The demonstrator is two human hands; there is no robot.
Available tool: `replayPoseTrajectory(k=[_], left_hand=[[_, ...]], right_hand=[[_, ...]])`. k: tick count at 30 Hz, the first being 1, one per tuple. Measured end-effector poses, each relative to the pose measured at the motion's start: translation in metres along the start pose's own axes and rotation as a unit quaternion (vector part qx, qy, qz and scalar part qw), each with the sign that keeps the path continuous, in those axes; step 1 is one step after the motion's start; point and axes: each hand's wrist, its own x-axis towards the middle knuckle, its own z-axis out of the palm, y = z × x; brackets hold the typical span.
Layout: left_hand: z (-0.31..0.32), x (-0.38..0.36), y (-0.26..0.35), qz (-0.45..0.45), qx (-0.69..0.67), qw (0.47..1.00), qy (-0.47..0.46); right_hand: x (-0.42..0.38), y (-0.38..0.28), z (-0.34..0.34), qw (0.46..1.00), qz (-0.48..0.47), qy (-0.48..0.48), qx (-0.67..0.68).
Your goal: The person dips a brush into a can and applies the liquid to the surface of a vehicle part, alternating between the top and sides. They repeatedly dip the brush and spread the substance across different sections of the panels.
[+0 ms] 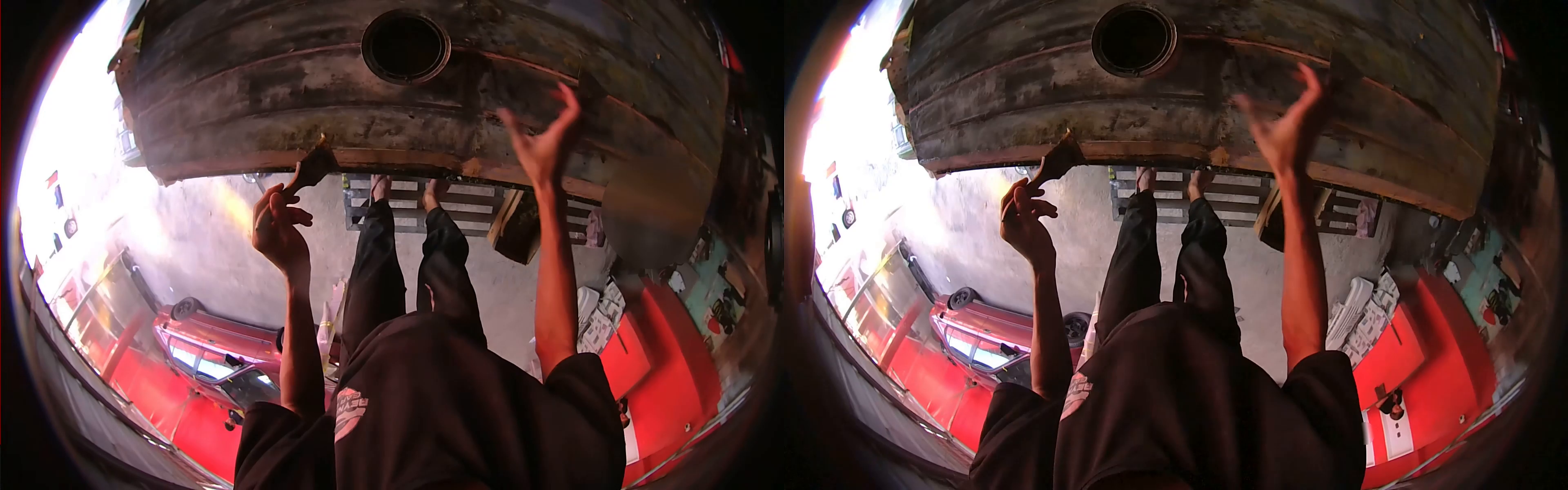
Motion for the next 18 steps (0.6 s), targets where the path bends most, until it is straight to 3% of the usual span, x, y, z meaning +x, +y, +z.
replayPoseTrajectory(k=[1, 3, 6, 9, 11, 13, 14, 15, 17, 18], left_hand=[[0.000, 0.000, 0.000, 0.004, -0.002, 1.000, 0.002], [0.000, -0.001, 0.001, 0.014, -0.009, 1.000, 0.009], [0.001, 0.002, 0.014, 0.016, -0.020, 0.999, 0.035], [-0.003, 0.013, 0.045, 0.007, -0.026, 0.996, 0.082], [-0.005, 0.023, 0.067, 0.068, -0.028, 0.992, 0.106], [0.002, 0.029, 0.104, 0.104, -0.025, 0.990, 0.089], [0.008, 0.031, 0.116, 0.130, -0.045, 0.988, 0.066], [0.014, 0.033, 0.127, 0.154, -0.065, 0.985, 0.042], [0.030, 0.036, 0.137, 0.230, 0.019, 0.973, -0.022], [0.046, 0.035, 0.138, 0.213, 0.032, 0.976, -0.029]], right_hand=[[0.010, -0.024, 0.012, 0.998, -0.055, -0.002, 0.039], [0.023, -0.050, 0.050, 0.982, -0.063, -0.057, 0.167], [0.039, -0.079, 0.104, 0.962, -0.106, -0.063, 0.242], [0.056, -0.115, 0.085, 0.956, 0.002, -0.099, 0.275], [0.051, -0.065, 0.114, 0.907, -0.089, -0.190, 0.365], [0.033, -0.086, 0.109, 0.917, -0.043, -0.137, 0.371], [0.027, -0.085, 0.103, 0.948, -0.079, -0.094, 0.294], [0.023, -0.088, 0.092, 0.948, -0.080, -0.108, 0.288], [0.017, -0.095, 0.070, 0.950, -0.080, -0.133, 0.273], [0.016, -0.098, 0.063, 0.953, -0.107, -0.114, 0.261]])
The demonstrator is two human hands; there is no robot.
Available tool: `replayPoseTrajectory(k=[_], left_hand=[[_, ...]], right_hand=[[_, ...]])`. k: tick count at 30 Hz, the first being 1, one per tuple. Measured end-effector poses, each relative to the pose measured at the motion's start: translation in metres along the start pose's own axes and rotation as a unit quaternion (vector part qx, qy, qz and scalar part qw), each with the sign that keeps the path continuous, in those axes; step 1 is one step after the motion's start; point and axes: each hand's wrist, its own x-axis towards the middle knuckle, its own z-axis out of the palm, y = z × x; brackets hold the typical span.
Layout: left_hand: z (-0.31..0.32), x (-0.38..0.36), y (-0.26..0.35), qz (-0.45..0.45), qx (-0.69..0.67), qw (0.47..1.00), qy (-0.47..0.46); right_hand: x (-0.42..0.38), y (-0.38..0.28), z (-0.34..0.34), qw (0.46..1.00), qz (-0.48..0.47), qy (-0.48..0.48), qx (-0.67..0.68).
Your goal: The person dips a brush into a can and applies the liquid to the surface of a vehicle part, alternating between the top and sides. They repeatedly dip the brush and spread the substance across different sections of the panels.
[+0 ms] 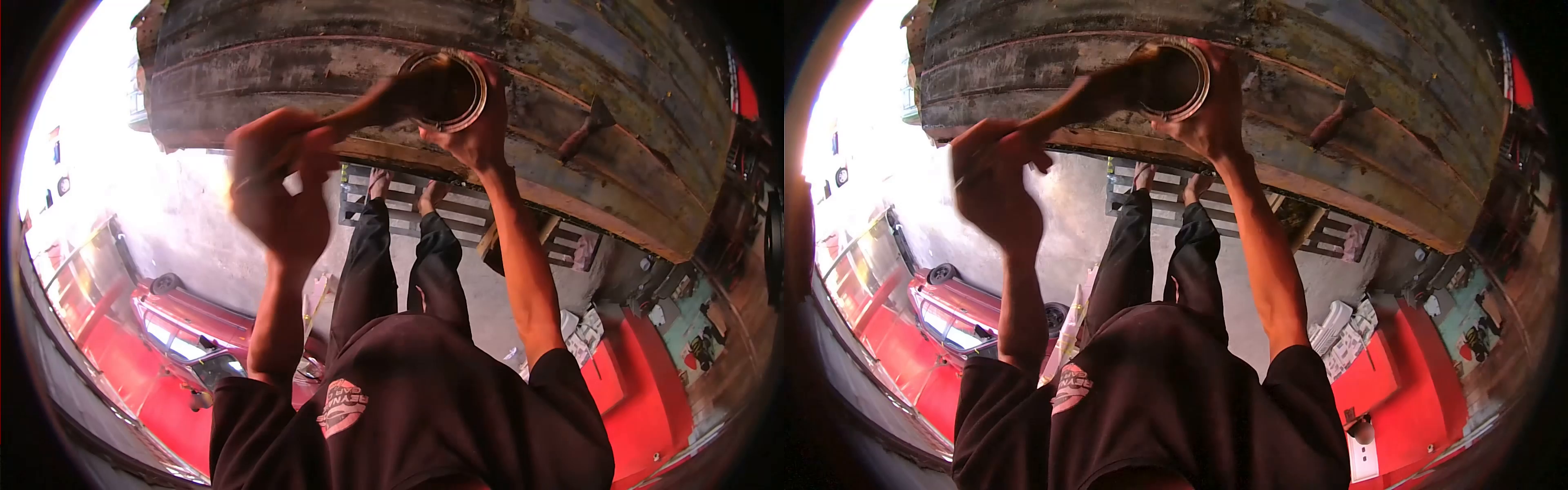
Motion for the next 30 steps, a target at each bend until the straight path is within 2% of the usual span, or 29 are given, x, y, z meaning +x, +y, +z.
replayPoseTrajectory(k=[1, 3, 4, 7, 10, 13, 17, 21, 23, 25, 29, 30], left_hand=[[0.017, 0.001, 0.002, -0.017, 0.010, 1.000, -0.011], [0.045, 0.010, 0.000, 0.041, 0.024, 0.995, -0.085], [0.057, 0.011, -0.007, 0.036, 0.025, 0.993, -0.107], [0.085, 0.013, -0.029, 0.022, 0.023, 0.988, -0.153], [0.100, 0.019, -0.038, 0.029, 0.029, 0.985, -0.167], [0.112, 0.025, -0.036, 0.128, 0.061, 0.973, -0.182], [0.122, 0.034, -0.032, 0.200, 0.155, 0.941, -0.225], [0.132, 0.036, -0.034, 0.186, 0.211, 0.921, -0.271], [0.140, 0.035, -0.037, 0.179, 0.231, 0.914, -0.282], [0.148, 0.029, -0.038, 0.134, 0.207, 0.919, -0.307], [0.163, 0.027, -0.033, 0.046, 0.143, 0.930, -0.334], [0.167, 0.027, -0.034, 0.011, 0.114, 0.942, -0.316]], right_hand=[[-0.004, -0.003, -0.003, 1.000, 0.022, -0.007, 0.013], [-0.016, -0.003, -0.008, 0.997, 0.068, -0.021, 0.036], [-0.019, 0.001, -0.008, 0.995, 0.081, -0.016, 0.055], [-0.022, 0.013, -0.015, 0.999, 0.027, -0.011, -0.032], [-0.020, 0.024, -0.026, 0.998, 0.022, -0.006, -0.058], [-0.032, 0.032, -0.035, 0.997, 0.057, 0.032, 0.041], [-0.051, -0.005, -0.038, 0.987, 0.107, 0.096, -0.078], [-0.071, 0.002, -0.016, 0.975, 0.084, 0.186, -0.088], [-0.069, -0.002, -0.007, 0.973, 0.088, 0.186, -0.102], [-0.062, 0.000, 0.007, 0.971, 0.094, 0.193, -0.108], [-0.060, 0.016, 0.039, 0.950, 0.117, 0.273, -0.095], [-0.058, 0.017, 0.042, 0.946, 0.123, 0.284, -0.092]])
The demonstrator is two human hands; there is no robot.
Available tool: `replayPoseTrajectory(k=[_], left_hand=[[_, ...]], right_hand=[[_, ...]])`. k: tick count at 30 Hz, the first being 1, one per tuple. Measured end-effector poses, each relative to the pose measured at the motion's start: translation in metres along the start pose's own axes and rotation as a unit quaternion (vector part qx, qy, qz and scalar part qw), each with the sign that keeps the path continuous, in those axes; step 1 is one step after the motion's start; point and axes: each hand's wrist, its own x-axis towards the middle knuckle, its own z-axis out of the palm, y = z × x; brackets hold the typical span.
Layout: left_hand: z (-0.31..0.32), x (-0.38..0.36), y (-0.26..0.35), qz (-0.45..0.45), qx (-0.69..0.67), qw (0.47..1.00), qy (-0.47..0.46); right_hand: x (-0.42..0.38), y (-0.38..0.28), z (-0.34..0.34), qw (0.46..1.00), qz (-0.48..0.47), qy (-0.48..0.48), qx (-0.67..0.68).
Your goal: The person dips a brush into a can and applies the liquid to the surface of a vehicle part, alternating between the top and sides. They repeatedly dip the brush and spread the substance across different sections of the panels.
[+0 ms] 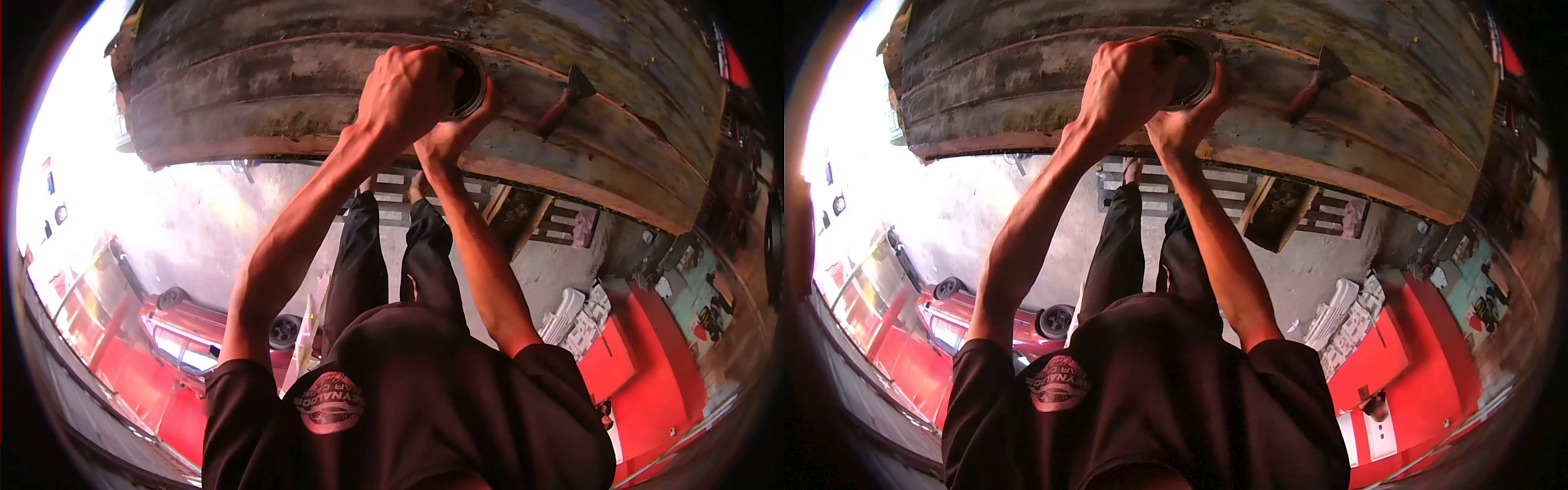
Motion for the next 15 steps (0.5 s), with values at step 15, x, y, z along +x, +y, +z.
replayPoseTrajectory(k=[15], left_hand=[[-0.104, -0.033, -0.017, -0.227, -0.374, 0.887, 0.150]], right_hand=[[0.015, 0.003, -0.009, 0.998, -0.005, -0.062, 0.024]])
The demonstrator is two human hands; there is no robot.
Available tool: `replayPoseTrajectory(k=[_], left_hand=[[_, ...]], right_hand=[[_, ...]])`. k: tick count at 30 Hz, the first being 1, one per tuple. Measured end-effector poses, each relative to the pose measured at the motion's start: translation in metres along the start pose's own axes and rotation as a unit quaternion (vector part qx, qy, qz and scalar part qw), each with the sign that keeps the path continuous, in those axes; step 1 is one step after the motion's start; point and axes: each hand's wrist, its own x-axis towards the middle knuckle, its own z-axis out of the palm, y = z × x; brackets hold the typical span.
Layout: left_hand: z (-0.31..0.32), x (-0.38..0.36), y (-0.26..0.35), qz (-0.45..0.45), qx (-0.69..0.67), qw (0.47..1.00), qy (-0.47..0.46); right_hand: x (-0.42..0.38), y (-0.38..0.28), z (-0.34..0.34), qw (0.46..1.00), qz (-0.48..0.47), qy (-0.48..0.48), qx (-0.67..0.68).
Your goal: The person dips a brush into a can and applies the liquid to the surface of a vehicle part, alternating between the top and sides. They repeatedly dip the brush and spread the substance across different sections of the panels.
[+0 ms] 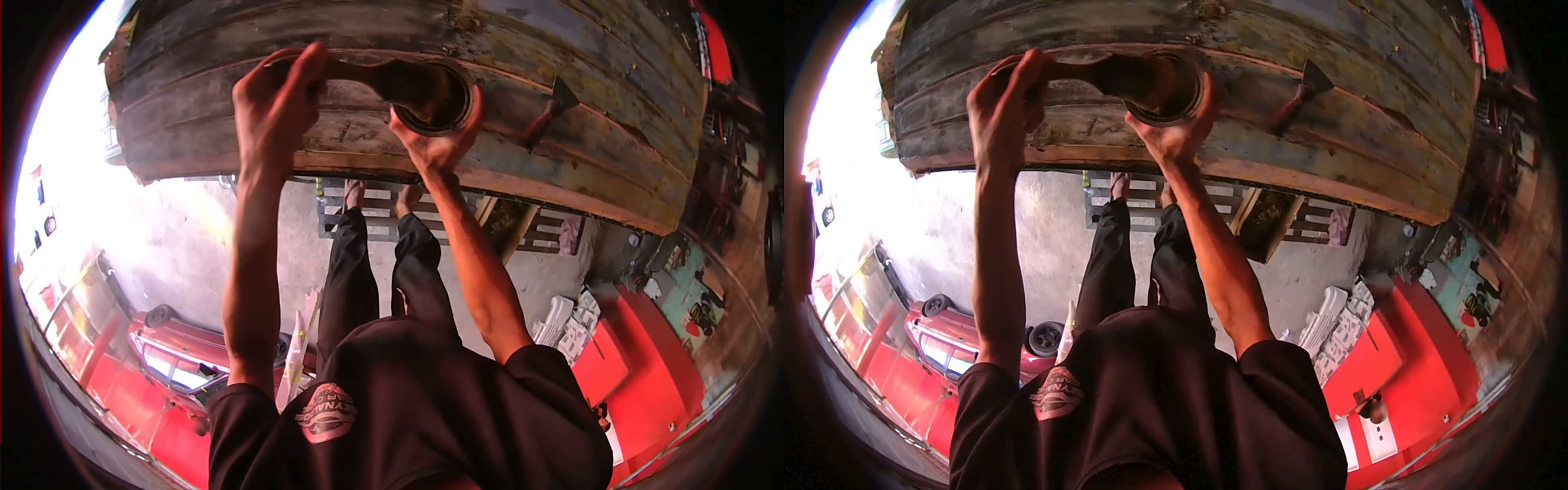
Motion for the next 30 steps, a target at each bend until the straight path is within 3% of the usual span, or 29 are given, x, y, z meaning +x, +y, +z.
replayPoseTrajectory(k=[3, 8, 11, 14, 16, 20, 24, 27, 28, 30], left_hand=[[-0.035, -0.004, 0.009, 0.028, -0.021, 0.999, 0.030], [-0.072, -0.023, -0.005, 0.000, 0.022, 0.997, 0.070], [-0.070, -0.029, -0.063, 0.016, 0.016, 0.998, 0.050], [-0.037, -0.035, -0.123, -0.006, -0.026, 0.999, 0.047], [-0.017, -0.037, -0.151, -0.018, 0.015, 0.998, 0.063], [-0.026, -0.043, -0.170, 0.064, 0.035, 0.992, 0.107], [-0.045, -0.058, -0.146, 0.078, 0.114, 0.976, 0.167], [-0.040, -0.060, -0.149, 0.309, 0.328, 0.876, 0.170], [-0.031, -0.064, -0.147, 0.321, 0.371, 0.860, 0.143], [-0.008, -0.069, -0.154, 0.300, 0.343, 0.882, 0.120]], right_hand=[[-0.001, 0.008, -0.012, 0.997, 0.027, 0.000, 0.073], [0.019, 0.021, -0.052, 0.999, -0.012, 0.031, -0.015], [0.029, 0.042, -0.063, 0.997, -0.062, 0.050, 0.024], [0.030, 0.043, -0.067, 0.998, -0.048, 0.045, 0.018], [0.030, 0.040, -0.068, 0.998, -0.033, 0.039, 0.022], [0.027, 0.048, -0.069, 0.998, -0.037, 0.040, 0.009], [0.027, 0.051, -0.071, 0.998, -0.054, 0.027, 0.013], [0.028, 0.046, -0.071, 0.999, -0.036, 0.016, 0.036], [0.028, 0.041, -0.072, 0.999, -0.030, 0.014, 0.040], [0.029, 0.033, -0.071, 0.998, -0.021, 0.009, 0.050]])
